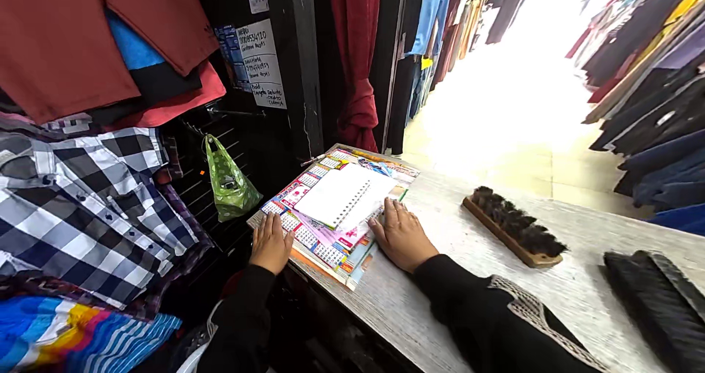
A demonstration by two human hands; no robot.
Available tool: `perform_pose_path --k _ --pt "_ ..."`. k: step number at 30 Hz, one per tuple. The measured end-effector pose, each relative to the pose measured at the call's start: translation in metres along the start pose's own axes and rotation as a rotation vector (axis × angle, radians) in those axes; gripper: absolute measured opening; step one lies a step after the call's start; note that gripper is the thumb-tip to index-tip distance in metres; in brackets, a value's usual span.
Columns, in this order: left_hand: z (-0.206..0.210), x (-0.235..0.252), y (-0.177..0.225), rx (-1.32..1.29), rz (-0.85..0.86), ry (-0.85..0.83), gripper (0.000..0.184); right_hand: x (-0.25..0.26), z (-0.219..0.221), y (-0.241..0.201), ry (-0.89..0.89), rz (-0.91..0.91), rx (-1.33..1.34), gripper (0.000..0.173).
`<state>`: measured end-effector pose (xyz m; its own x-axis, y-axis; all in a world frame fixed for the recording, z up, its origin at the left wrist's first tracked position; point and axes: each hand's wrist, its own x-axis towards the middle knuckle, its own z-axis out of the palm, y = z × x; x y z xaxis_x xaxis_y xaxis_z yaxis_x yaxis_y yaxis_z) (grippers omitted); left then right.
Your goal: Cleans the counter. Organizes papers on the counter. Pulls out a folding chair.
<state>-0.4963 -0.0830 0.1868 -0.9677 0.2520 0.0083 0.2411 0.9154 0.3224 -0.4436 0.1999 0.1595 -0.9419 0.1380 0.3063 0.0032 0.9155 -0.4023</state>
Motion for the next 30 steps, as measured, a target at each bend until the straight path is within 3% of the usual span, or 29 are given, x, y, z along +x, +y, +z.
perform_pose_path --k 6,11,17,21,24,30 --pt "-0.004 0.033 -0.023 -0.125 -0.034 0.086 0.073 0.027 -0.001 -0.015 -0.086 0.018 0.02 0.066" --pt "-0.014 0.057 -0.019 -0.229 -0.233 0.161 0.077 -0.008 -0.014 -0.015 -0.197 -0.063 0.183 0.101" --pt "-0.01 0.089 -0.022 -0.312 -0.359 0.208 0.059 -0.031 -0.014 -0.037 -0.259 -0.208 0.199 0.057" --pt "-0.008 0.083 -0.022 -0.382 -0.349 0.305 0.045 -0.02 -0.017 -0.047 -0.267 -0.041 0.071 0.059" --pt "-0.006 0.083 -0.023 -0.366 -0.35 0.287 0.038 -0.015 -0.015 -0.049 -0.242 0.022 0.009 0.055" --pt "0.002 0.087 -0.029 -0.371 -0.287 0.32 0.042 -0.014 -0.025 -0.039 -0.063 0.032 0.264 0.037"
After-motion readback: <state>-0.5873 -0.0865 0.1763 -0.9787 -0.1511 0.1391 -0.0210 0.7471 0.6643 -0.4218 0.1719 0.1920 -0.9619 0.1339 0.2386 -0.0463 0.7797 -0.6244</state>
